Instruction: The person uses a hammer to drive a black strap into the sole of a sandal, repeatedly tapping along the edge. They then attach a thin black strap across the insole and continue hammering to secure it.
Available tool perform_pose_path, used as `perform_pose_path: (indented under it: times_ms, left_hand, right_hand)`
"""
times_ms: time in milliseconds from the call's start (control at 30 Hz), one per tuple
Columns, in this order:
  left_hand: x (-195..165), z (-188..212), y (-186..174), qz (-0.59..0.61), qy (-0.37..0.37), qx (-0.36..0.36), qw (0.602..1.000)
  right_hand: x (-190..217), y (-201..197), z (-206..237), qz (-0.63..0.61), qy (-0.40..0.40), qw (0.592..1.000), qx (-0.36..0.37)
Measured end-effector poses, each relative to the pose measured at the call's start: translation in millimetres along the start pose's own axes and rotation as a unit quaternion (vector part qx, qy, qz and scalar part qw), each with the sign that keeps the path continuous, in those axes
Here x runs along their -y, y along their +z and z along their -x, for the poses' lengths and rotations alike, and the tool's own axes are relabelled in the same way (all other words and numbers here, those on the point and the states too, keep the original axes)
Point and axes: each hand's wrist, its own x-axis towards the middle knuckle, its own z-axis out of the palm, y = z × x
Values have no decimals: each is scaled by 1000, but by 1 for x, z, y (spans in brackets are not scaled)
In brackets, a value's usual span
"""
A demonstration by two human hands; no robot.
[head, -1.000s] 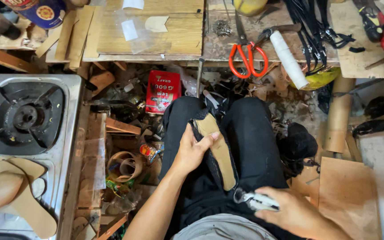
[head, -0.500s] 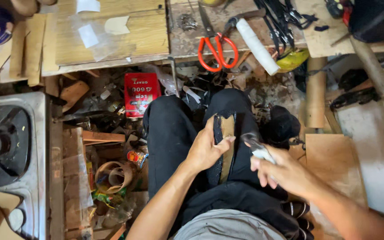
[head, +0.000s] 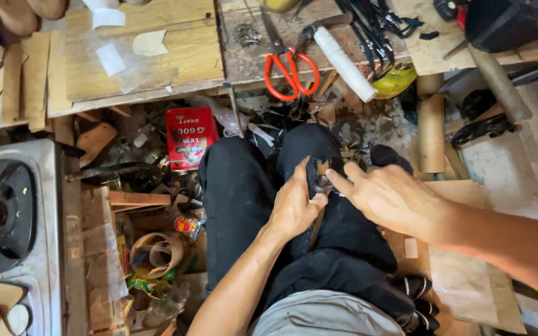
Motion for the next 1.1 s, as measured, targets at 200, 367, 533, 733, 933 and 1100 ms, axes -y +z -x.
perform_pose_path:
  times_ms: [200, 367, 533, 733, 933, 1100]
  left_hand:
    - [46, -11, -22, 320, 51, 170, 931]
    - [40, -9, -13, 145, 29, 81, 986]
    - [11, 3, -7, 6, 41, 15, 999]
    - [-12, 2, 0, -55, 50, -5, 997]
    - [15, -2, -15, 47, 25, 93, 994]
    - [40, -20, -17, 151, 52, 113, 981]
  right_hand:
    - [20, 51, 1, -54, 9, 978, -203]
    - [32, 87, 1, -207, 61, 931, -296]
    - [12, 70, 4, -460, 129, 870, -121]
    - [-15, 21, 8, -198, 29, 977, -80]
    - [4, 28, 5, -9, 25, 993, -116]
    - [27, 67, -7, -153, 41, 934, -319]
